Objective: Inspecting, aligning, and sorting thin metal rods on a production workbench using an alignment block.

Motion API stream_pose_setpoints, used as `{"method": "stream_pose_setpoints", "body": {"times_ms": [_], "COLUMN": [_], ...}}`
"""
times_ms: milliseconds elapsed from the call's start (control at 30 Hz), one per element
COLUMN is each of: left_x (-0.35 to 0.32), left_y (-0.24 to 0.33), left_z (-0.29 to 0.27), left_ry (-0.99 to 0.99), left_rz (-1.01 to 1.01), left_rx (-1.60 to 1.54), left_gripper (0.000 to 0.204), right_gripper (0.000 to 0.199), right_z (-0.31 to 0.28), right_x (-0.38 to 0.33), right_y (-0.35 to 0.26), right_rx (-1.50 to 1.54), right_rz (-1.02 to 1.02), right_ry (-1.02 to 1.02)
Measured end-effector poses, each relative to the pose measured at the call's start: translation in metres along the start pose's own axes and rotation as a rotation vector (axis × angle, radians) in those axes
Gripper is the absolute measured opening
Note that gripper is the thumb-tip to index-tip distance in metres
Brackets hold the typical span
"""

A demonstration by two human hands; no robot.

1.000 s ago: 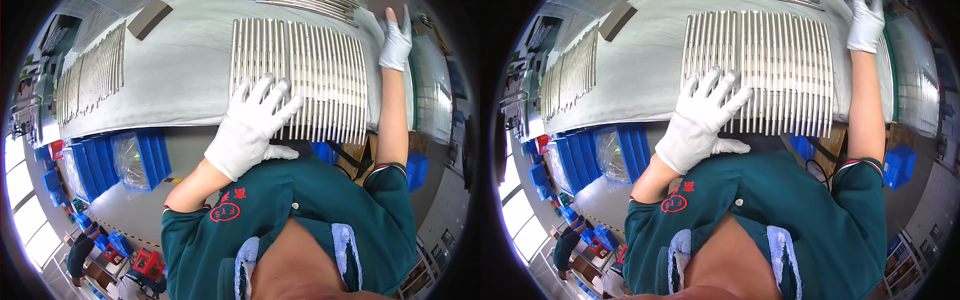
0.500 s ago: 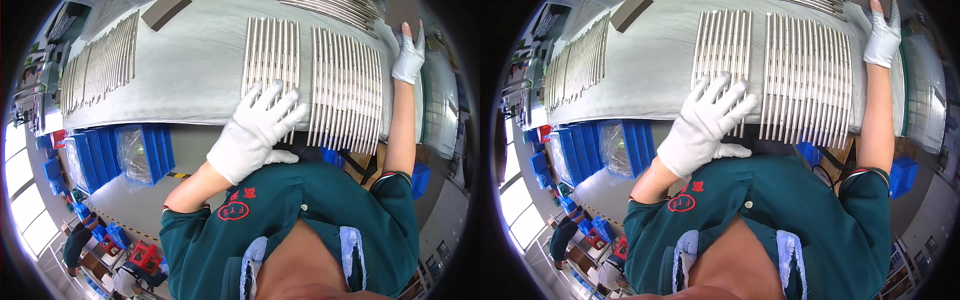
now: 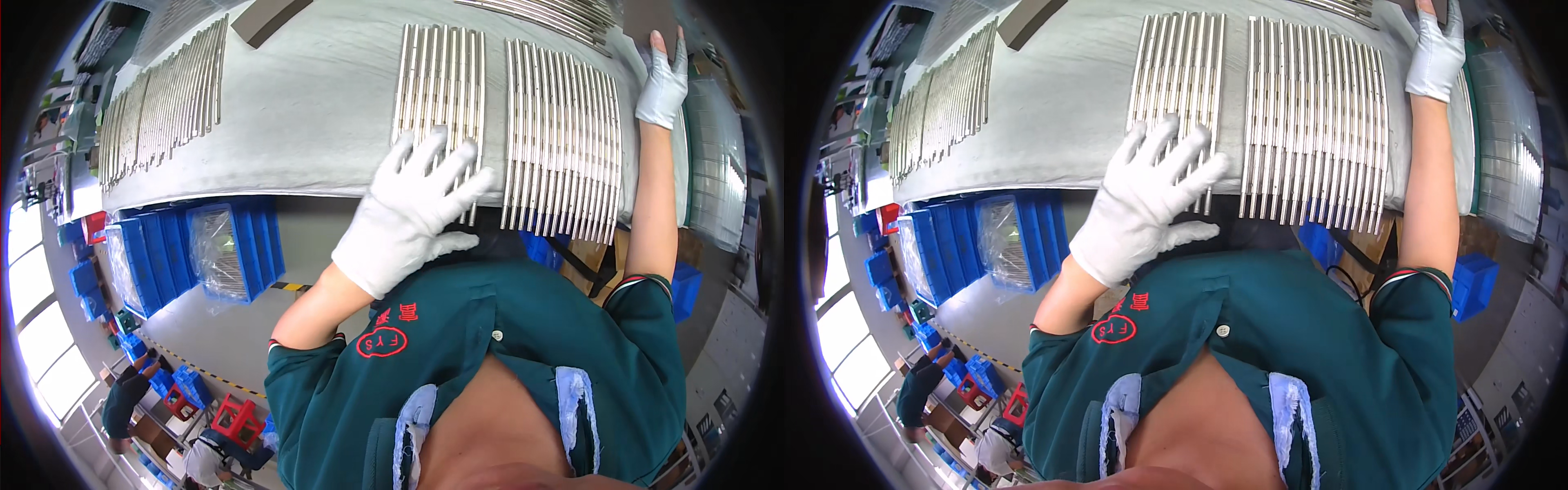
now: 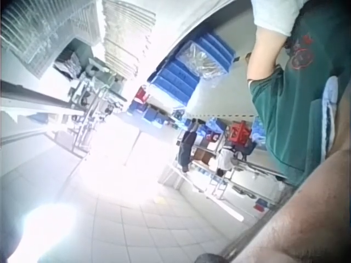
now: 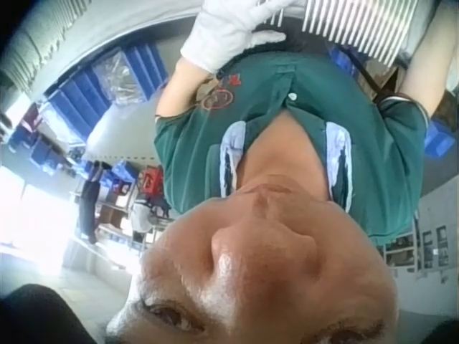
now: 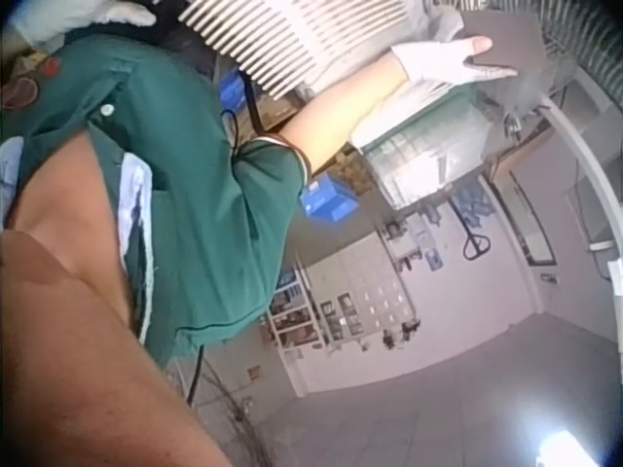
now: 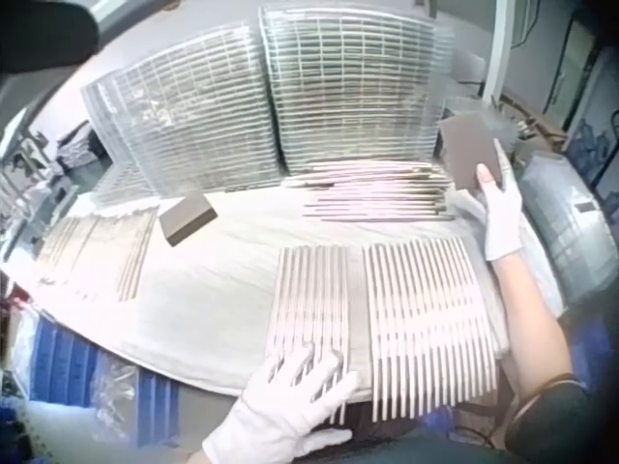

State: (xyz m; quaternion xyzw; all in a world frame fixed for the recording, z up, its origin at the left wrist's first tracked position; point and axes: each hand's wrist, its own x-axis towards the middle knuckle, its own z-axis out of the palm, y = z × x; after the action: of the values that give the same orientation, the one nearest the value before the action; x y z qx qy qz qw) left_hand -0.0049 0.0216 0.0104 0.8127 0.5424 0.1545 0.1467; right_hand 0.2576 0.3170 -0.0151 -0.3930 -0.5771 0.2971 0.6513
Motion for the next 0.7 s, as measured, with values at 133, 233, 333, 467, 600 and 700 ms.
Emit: {"method": "stream_pose_setpoints", "body": {"times_ms": [133,233,333,467,600,700], "left_x": [-0.022,-0.032,-0.025,0.012,0.044,0.064], "left_y": [-0.007,-0.007,-0.001,0.017,0.039,0.047], "left_z": [-0.004,-0.006,-0.007,0.009,0.027,0.036], "left_ry": [0.032,0.036,0.027,0.07,0.026,0.008], "left_rz": [-0.107,-0.151,-0.168,0.053,0.161,0.293], "left_rx": [0.084,0.15,0.202,-0.012,-0.098,-0.115], "left_gripper": [0.084,0.087,0.089,0.081,0.08,0.081], "right_gripper": [0.058,0.057,0.059,0.074,0.06,0.058], "right_z": [0.001,0.004,0.005,0.003,0.017,0.012], "right_x": [0.001,0.0,-0.002,0.002,-0.006,-0.003], "right_y": [0.001,-0.003,-0.007,-0.009,-0.005,0.005], "right_rx": [0.027,0.06,0.038,-0.152,0.18,0.177], "right_rz": [0.007,0.006,0.037,-0.021,0.141,0.093], "right_ry": [0.014,0.025,0.045,-0.185,-0.032,-0.07]}}
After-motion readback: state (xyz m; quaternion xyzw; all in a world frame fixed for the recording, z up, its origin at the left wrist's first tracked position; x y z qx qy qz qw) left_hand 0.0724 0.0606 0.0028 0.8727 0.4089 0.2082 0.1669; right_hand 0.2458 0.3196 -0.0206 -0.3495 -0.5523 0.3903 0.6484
